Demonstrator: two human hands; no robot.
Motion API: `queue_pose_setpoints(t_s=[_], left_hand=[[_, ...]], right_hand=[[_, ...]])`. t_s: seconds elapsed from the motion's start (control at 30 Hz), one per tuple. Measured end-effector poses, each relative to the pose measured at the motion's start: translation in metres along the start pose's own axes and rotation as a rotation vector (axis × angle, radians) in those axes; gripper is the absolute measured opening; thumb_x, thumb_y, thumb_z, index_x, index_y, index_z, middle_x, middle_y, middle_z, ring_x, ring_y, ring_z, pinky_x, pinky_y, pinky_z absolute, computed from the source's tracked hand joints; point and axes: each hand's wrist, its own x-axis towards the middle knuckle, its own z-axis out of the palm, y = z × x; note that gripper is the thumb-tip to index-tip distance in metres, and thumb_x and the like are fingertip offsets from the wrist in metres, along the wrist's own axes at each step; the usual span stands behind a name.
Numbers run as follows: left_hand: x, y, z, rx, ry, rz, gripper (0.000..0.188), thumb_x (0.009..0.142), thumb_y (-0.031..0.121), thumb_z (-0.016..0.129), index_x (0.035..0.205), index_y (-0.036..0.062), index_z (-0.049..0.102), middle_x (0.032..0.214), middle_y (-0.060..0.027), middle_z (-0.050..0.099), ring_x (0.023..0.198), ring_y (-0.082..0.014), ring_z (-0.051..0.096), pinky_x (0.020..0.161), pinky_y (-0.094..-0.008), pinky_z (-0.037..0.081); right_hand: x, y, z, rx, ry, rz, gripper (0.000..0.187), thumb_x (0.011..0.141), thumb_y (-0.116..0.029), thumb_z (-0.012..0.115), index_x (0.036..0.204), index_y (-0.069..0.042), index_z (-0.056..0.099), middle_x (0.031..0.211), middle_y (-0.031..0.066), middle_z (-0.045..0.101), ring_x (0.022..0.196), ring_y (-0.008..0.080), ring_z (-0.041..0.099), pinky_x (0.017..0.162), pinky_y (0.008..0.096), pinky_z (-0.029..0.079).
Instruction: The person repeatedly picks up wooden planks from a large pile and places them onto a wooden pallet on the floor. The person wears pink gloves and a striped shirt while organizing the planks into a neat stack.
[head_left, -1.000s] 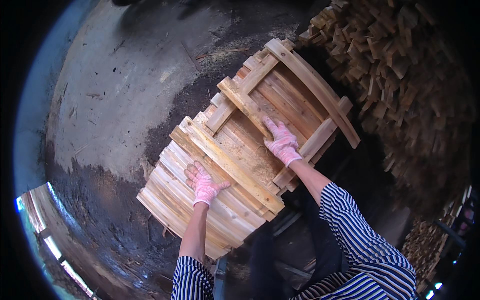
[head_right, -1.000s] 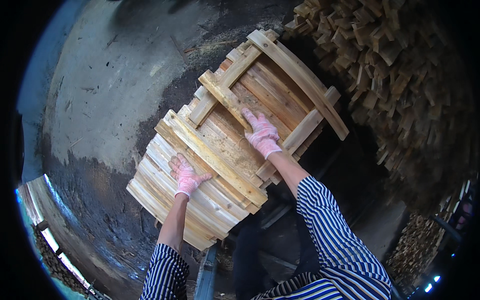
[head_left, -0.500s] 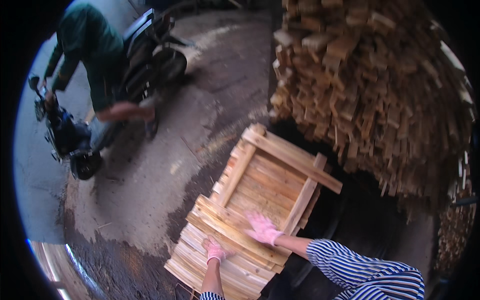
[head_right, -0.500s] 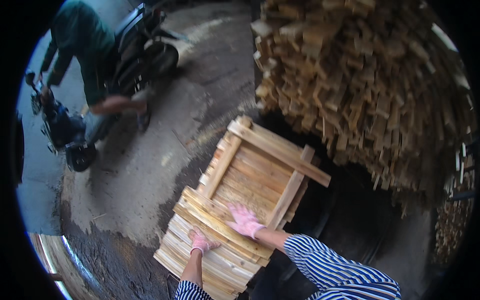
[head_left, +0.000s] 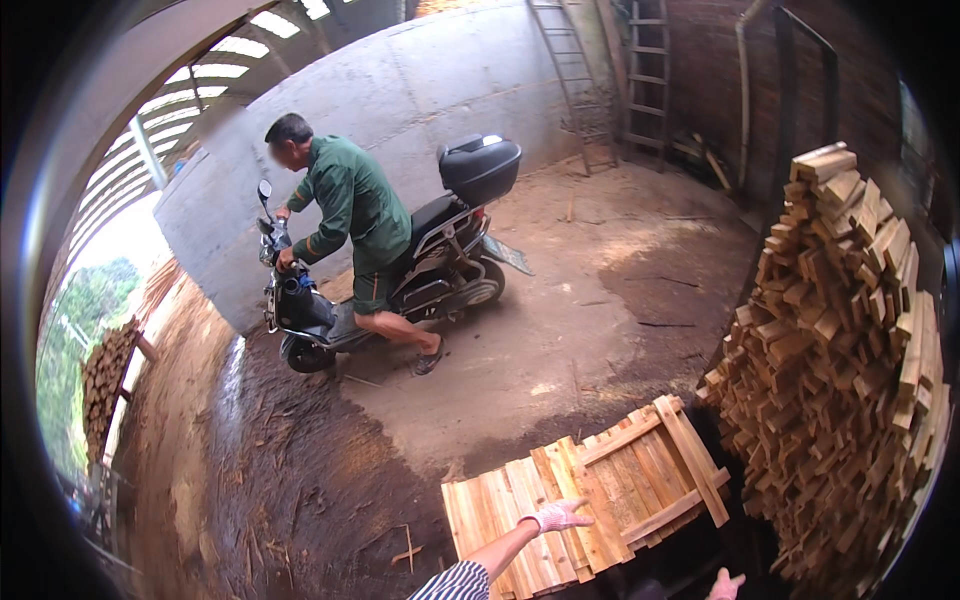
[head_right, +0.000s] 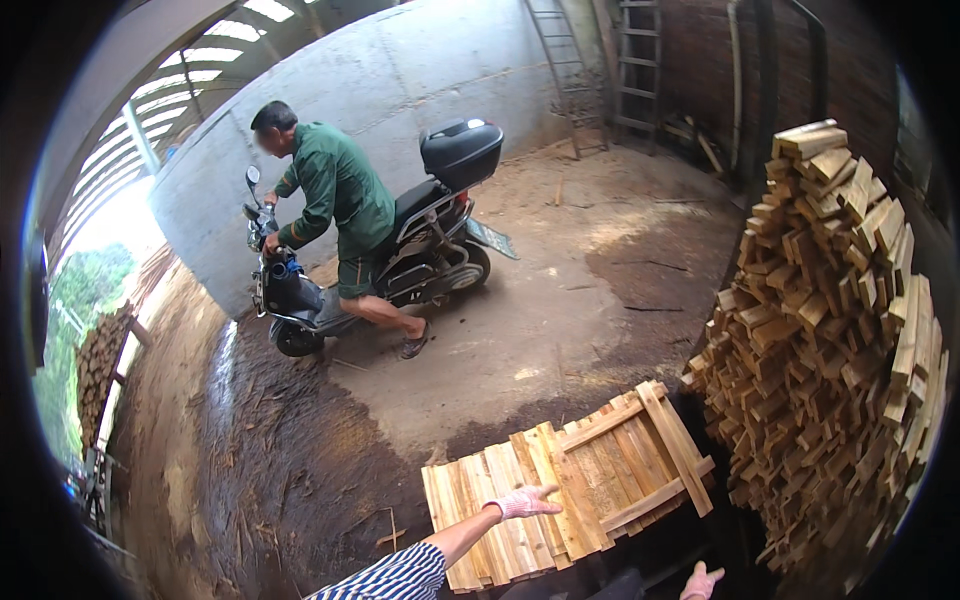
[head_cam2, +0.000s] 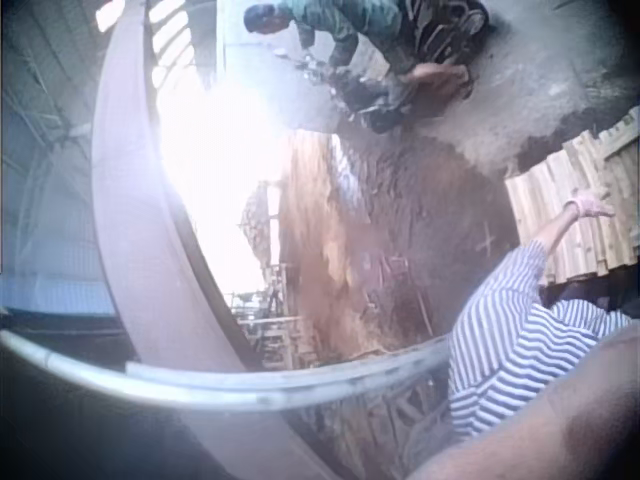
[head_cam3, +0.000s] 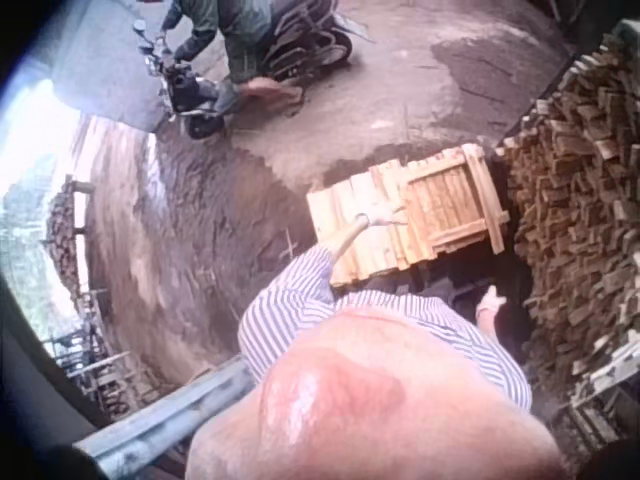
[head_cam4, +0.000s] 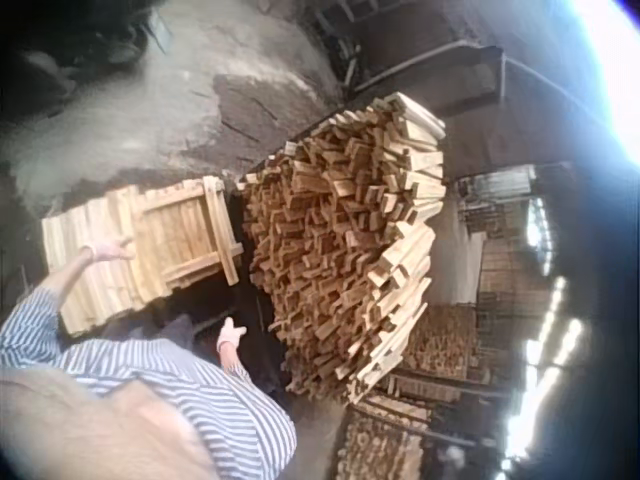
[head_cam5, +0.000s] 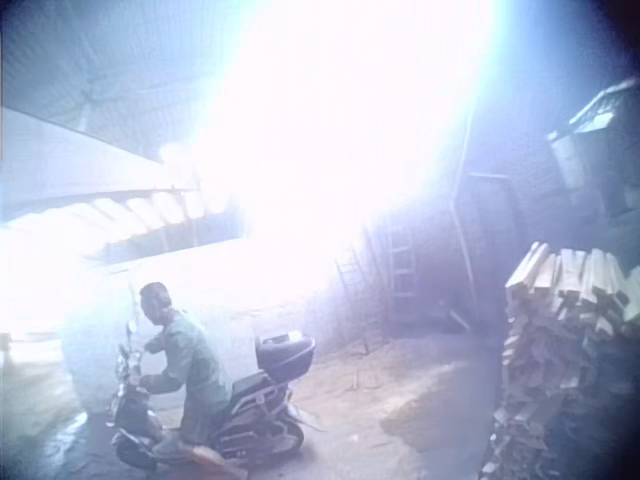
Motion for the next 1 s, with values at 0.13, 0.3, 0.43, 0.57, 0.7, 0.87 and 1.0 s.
queue_pose_setpoints(t_s=[0.13, 0.3, 0.43, 0.57, 0.7, 0.87, 1.0], left_hand=[[-0.032, -0.046, 0.020, 0.133, -0.167, -0.208, 0.102, 0.085, 0.069, 0.062, 0.152, -0.0028, 0.034, 0.156, -0.0219, 0.037, 0.147, -0.0319, 0.033, 0.121, -0.0367, 0.025], [-0.030, 0.036, -0.007, 0.129, 0.109, -0.152, 0.094, 0.082, 0.060, 0.071, 0.143, -0.0076, 0.046, 0.139, -0.0292, 0.055, 0.133, -0.0368, 0.052, 0.109, -0.0398, 0.042], [0.031, 0.113, -0.045, 0.152, 0.187, 0.006, 0.085, 0.085, 0.054, 0.072, 0.144, -0.0007, 0.047, 0.140, -0.0281, 0.054, 0.135, -0.0359, 0.050, 0.110, -0.0404, 0.041], [0.088, 0.288, -0.078, 0.044, 0.157, 0.219, 0.081, 0.088, 0.051, 0.072, 0.145, -0.0002, 0.046, 0.142, -0.0254, 0.053, 0.135, -0.0326, 0.050, 0.111, -0.0393, 0.040], [0.153, 0.445, -0.104, -0.276, 0.088, 0.485, 0.091, 0.087, 0.055, 0.072, 0.150, -0.0020, 0.039, 0.150, -0.0238, 0.045, 0.137, -0.0332, 0.046, 0.112, -0.0417, 0.040], [0.245, 0.595, -0.143, -0.420, 0.269, 0.728, 0.059, 0.100, 0.035, 0.062, 0.147, 0.0032, 0.045, 0.142, -0.0168, 0.055, 0.129, -0.0232, 0.055, 0.110, -0.0330, 0.042], [0.342, 0.703, -0.146, -0.573, 0.385, 0.759, 0.065, 0.099, 0.035, 0.064, 0.147, -0.0025, 0.040, 0.142, -0.0196, 0.055, 0.131, -0.0231, 0.054, 0.109, -0.0331, 0.042]], right_hand=[[-0.113, -0.035, -0.068, 0.665, -0.214, 0.361, 0.079, 0.091, -0.034, 0.063, 0.156, -0.030, 0.017, 0.073, 0.0073, 0.054, 0.044, 0.0162, 0.043, 0.036, 0.0302, 0.030], [-0.106, -0.078, -0.125, 0.924, -0.434, -0.009, 0.075, 0.092, -0.032, 0.066, 0.155, -0.017, 0.026, 0.066, 0.0023, 0.044, 0.049, 0.0152, 0.047, 0.041, 0.0320, 0.037], [-0.090, -0.191, -0.150, 0.536, -0.212, -0.447, 0.073, 0.092, -0.034, 0.065, 0.153, -0.009, 0.033, 0.137, 0.0202, 0.058, 0.118, 0.0288, 0.062, 0.100, 0.0333, 0.047], [-0.091, -0.339, -0.236, 0.643, -0.454, -0.701, 0.089, 0.091, -0.034, 0.069, 0.158, -0.004, 0.019, 0.156, 0.0251, 0.036, 0.133, 0.0317, 0.052, 0.114, 0.0381, 0.037], [-0.037, -0.443, -0.302, 0.660, -0.366, -1.124, 0.084, 0.095, -0.021, 0.064, 0.157, 0.003, 0.013, 0.159, 0.0281, 0.026, 0.142, 0.0352, 0.039, 0.116, 0.0396, 0.038], [0.081, -0.587, -0.354, 0.661, 0.088, -1.072, 0.084, 0.094, -0.031, 0.065, 0.156, 0.001, 0.019, 0.159, 0.0274, 0.026, 0.142, 0.0371, 0.039, 0.111, 0.0420, 0.044], [0.184, -0.678, -0.383, 0.221, 0.213, -0.679, 0.094, 0.088, -0.054, 0.058, 0.159, -0.009, 0.016, 0.159, 0.0282, 0.025, 0.133, 0.0372, 0.041, 0.103, 0.0463, 0.045]])
